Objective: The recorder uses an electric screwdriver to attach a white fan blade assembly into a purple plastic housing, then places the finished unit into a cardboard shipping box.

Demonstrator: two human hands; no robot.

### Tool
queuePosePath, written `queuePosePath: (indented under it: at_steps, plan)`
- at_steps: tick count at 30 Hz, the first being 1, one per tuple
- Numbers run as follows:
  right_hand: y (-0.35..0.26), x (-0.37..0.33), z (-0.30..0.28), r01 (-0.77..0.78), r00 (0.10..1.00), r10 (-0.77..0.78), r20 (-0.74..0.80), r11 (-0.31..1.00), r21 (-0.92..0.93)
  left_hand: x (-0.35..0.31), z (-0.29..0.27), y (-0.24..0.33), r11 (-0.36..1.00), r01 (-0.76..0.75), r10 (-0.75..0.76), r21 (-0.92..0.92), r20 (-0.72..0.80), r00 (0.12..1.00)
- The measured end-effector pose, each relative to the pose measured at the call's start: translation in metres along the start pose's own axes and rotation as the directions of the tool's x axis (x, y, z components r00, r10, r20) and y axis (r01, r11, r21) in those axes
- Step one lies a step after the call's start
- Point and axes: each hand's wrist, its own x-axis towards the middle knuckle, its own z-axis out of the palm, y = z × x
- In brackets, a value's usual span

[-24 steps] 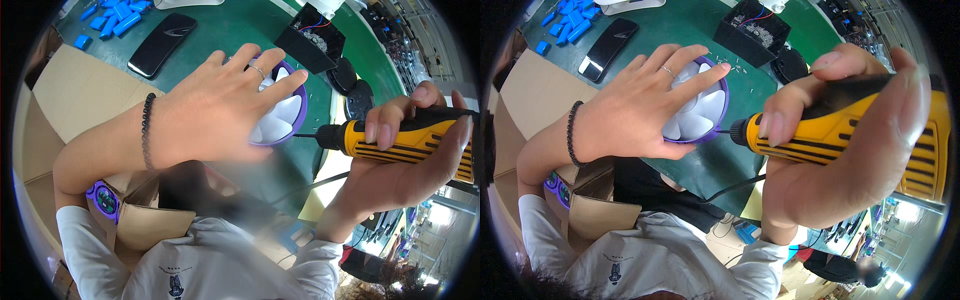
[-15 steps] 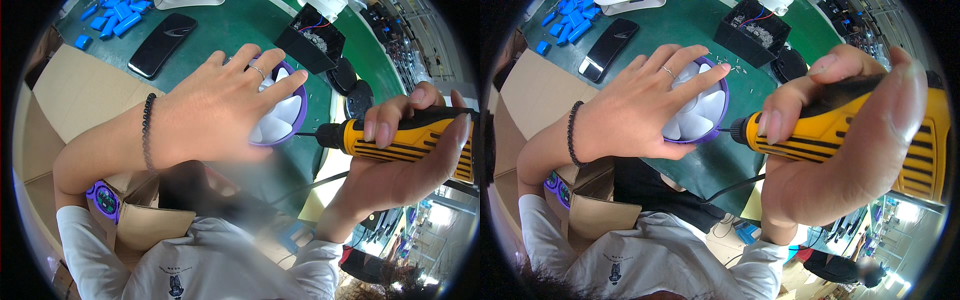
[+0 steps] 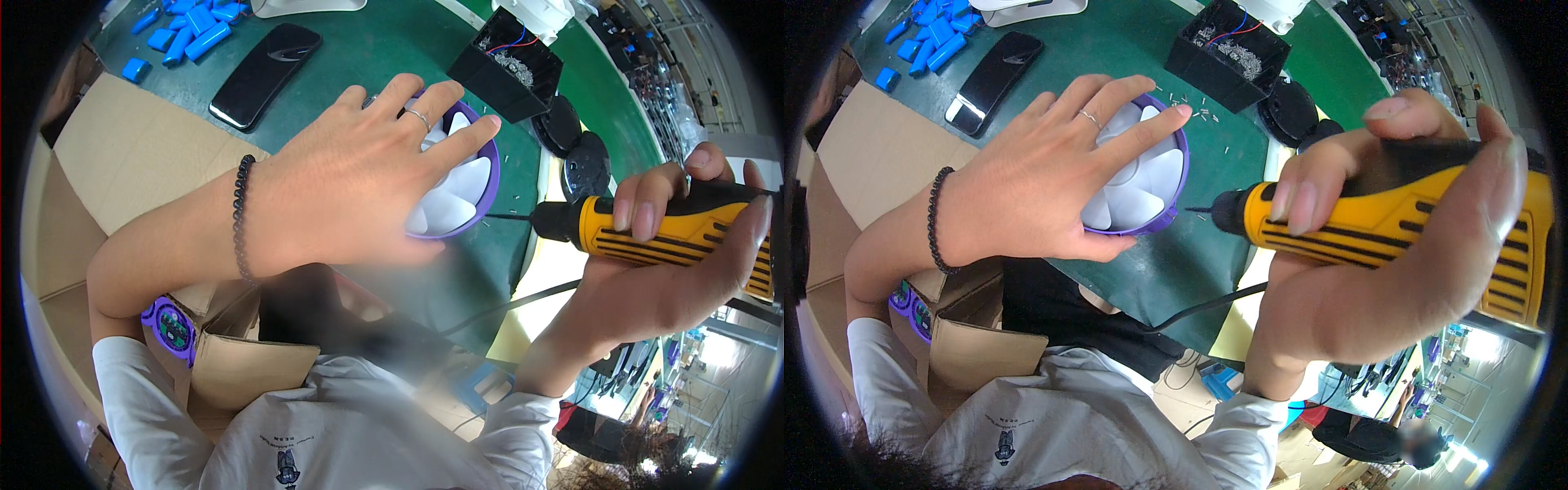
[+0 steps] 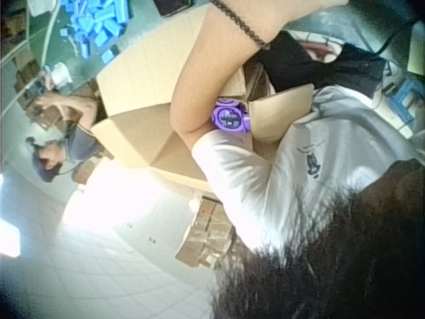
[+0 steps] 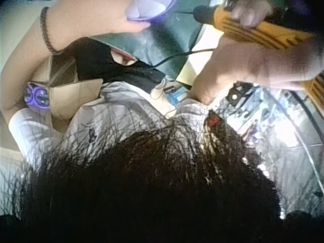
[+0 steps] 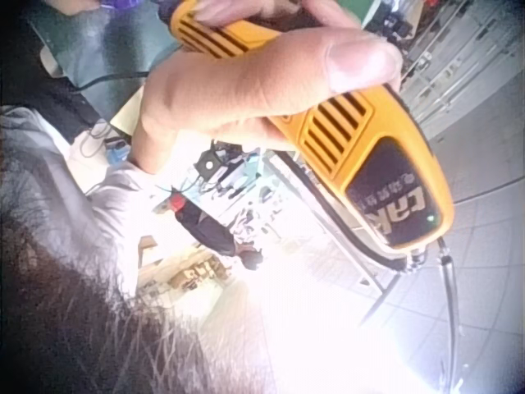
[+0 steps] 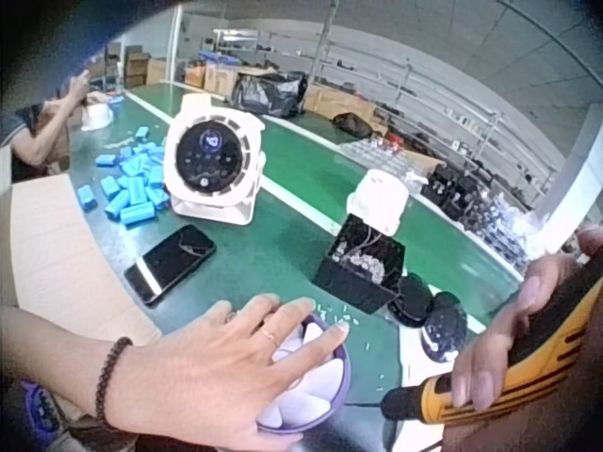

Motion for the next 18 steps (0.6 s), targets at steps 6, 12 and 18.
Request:
queuePosePath:
  at_steps: [6, 12, 18]
  plan:
    - [0.004, -0.009, 0.020, -0.056, 0.998, 0.055, -0.024, 0.998, -0.030, -0.001, 0.003, -0.002, 1.000, -0.011, 0.010, -0.012, -0.033, 0.999]
    - [0.009, -0.002, 0.015, -0.022, 0.994, 0.021, -0.107, 1.000, -0.003, -0.001, 0.000, -0.002, 1.000, -0.009, 0.009, 0.005, -0.028, 1.000]
    - [0.011, 0.001, 0.005, 0.054, 0.966, -0.127, -0.227, 0.951, -0.305, -0.002, -0.026, 0.010, 0.981, 0.189, -0.182, -0.032, 0.157, 0.971]
